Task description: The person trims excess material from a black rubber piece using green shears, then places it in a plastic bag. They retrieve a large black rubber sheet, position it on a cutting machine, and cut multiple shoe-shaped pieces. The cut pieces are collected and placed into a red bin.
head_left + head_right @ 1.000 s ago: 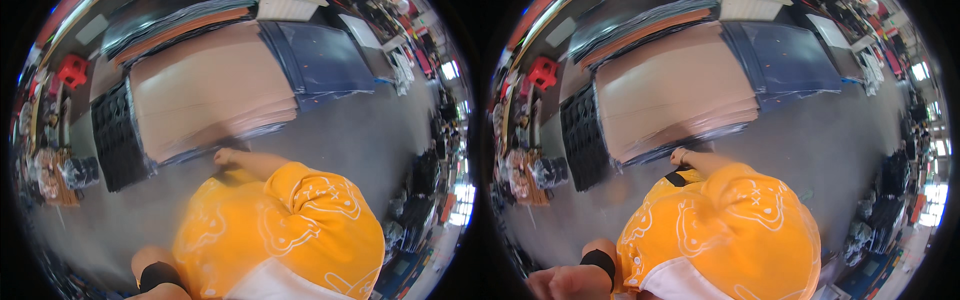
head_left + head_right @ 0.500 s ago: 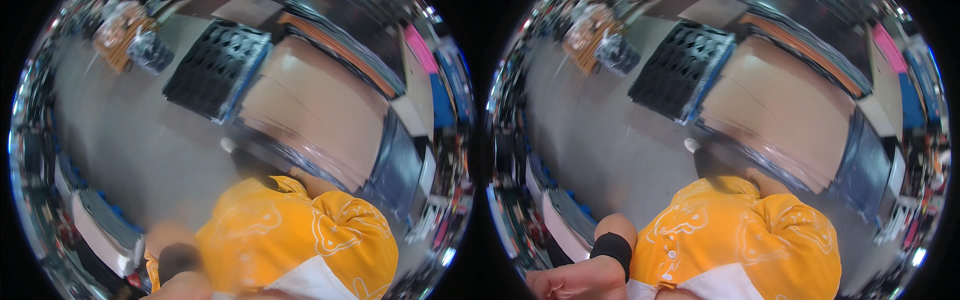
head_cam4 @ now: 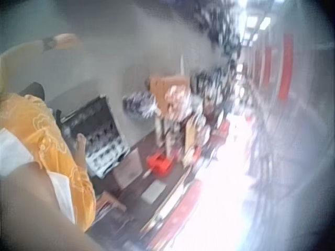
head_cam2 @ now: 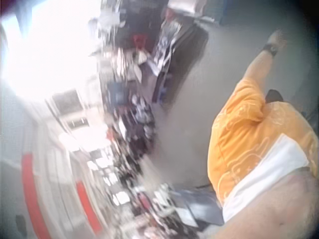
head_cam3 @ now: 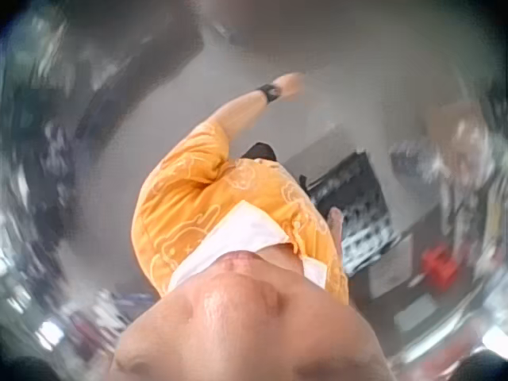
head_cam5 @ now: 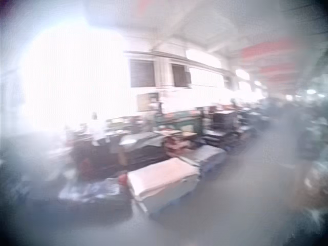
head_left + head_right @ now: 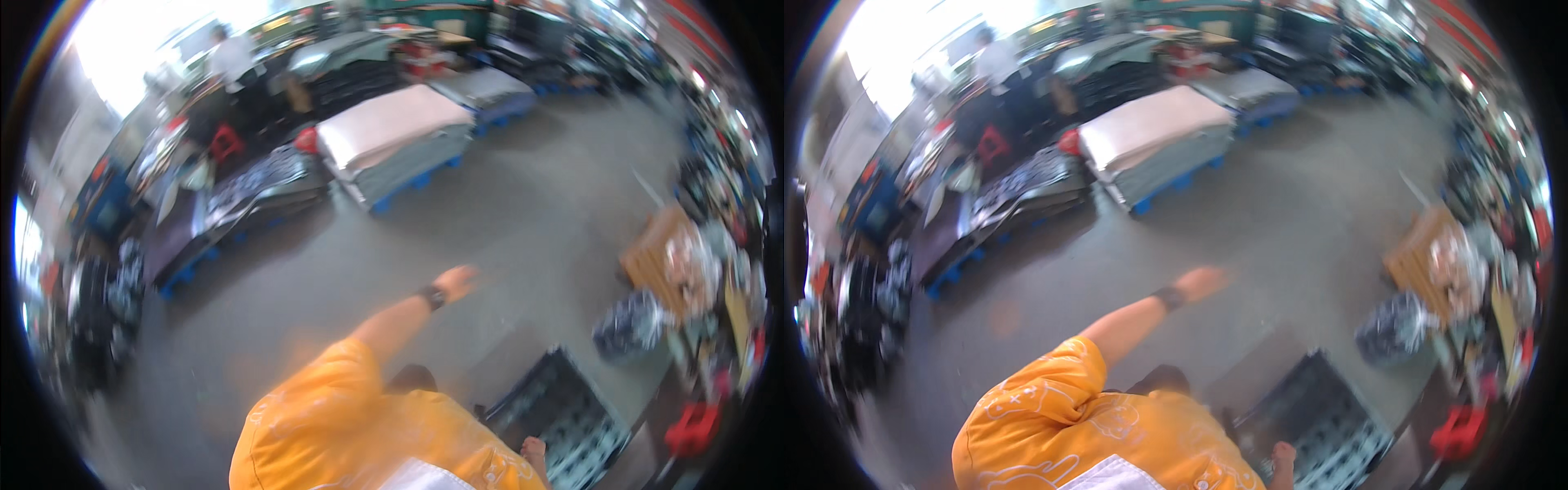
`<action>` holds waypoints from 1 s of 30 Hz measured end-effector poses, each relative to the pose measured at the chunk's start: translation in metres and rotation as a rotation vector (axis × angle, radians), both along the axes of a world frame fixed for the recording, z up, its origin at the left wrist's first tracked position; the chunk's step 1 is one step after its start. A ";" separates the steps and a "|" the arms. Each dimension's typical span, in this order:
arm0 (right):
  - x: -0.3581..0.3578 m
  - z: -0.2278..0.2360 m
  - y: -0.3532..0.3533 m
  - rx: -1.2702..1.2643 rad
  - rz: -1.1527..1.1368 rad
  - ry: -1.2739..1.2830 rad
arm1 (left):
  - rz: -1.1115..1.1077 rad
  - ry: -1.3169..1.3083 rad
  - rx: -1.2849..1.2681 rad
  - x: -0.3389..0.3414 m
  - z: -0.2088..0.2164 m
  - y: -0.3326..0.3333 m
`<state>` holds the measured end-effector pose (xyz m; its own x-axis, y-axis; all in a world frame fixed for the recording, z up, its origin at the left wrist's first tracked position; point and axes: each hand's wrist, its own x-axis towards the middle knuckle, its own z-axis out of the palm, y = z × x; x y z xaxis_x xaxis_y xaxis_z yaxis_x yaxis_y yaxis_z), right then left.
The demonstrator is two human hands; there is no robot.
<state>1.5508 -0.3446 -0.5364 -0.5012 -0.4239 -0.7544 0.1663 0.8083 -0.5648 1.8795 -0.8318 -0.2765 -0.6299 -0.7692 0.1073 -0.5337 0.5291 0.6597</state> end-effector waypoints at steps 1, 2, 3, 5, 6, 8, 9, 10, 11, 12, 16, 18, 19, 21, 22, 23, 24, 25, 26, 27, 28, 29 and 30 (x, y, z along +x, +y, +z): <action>-0.025 0.009 -0.028 0.072 -0.192 0.028 | 0.185 -0.215 0.108 0.042 -0.059 -0.004; -0.047 0.016 -0.062 0.112 0.083 0.189 | 0.357 -0.386 0.258 0.089 -0.119 0.005; -0.065 0.019 -0.101 0.053 0.026 0.187 | 0.520 -0.499 0.418 0.142 -0.174 0.027; -0.083 0.023 -0.169 0.038 -0.080 0.222 | 0.767 -0.654 0.717 0.236 -0.261 0.091; -0.080 0.019 -0.202 -0.031 -0.111 0.145 | 0.857 -0.691 0.821 0.271 -0.291 0.121; -0.071 0.016 -0.260 -0.144 -0.189 0.046 | 0.974 -0.758 1.004 0.313 -0.323 0.169; -0.060 0.016 -0.291 -0.072 0.012 0.029 | 1.011 -0.758 1.066 0.322 -0.329 0.181; -0.049 0.019 -0.313 -0.123 0.221 -0.025 | 1.038 -0.759 1.119 0.319 -0.330 0.185; -0.043 0.022 -0.342 -0.173 0.338 -0.105 | 1.049 -0.744 1.148 0.308 -0.328 0.174; -0.035 0.026 -0.368 -0.139 0.418 -0.118 | 1.037 -0.718 1.156 0.289 -0.325 0.155; -0.034 0.037 -0.475 -0.104 0.545 -0.176 | 0.842 -0.508 0.801 0.167 -0.300 -0.023; -0.057 0.037 -0.521 -0.120 0.561 -0.151 | 0.705 -0.329 0.472 0.090 -0.259 -0.151; -0.070 0.035 -0.539 -0.118 0.584 -0.102 | 0.615 -0.202 0.338 0.048 -0.231 -0.217; -0.102 0.035 -0.558 -0.319 0.740 0.331 | 0.513 -0.095 0.197 -0.028 -0.159 -0.334; -0.116 0.035 -0.563 -0.403 0.544 0.329 | 0.545 0.008 0.218 -0.067 -0.121 -0.375; -0.136 0.039 -0.567 -0.385 0.346 0.166 | 0.529 0.122 0.137 -0.102 -0.085 -0.406; -0.155 0.046 -0.563 -0.313 0.171 -0.022 | 0.539 0.273 0.158 -0.134 -0.055 -0.424; -0.177 0.054 -0.560 -0.320 0.241 -0.066 | 0.536 0.388 0.261 -0.164 -0.031 -0.434; -0.198 0.063 -0.558 -0.292 0.335 -0.083 | 0.497 0.405 0.277 -0.191 -0.016 -0.435; -0.216 0.068 -0.563 -0.294 0.394 -0.147 | 0.462 0.420 0.313 -0.213 -0.009 -0.433; -0.230 0.069 -0.573 -0.235 0.416 -0.135 | 0.414 0.437 0.311 -0.231 -0.011 -0.427; -0.244 0.070 -0.585 -0.191 0.409 -0.105 | 0.368 0.317 0.317 -0.241 -0.021 -0.421; -0.259 0.070 -0.600 -0.167 0.397 -0.080 | 0.326 0.215 0.302 -0.246 -0.036 -0.413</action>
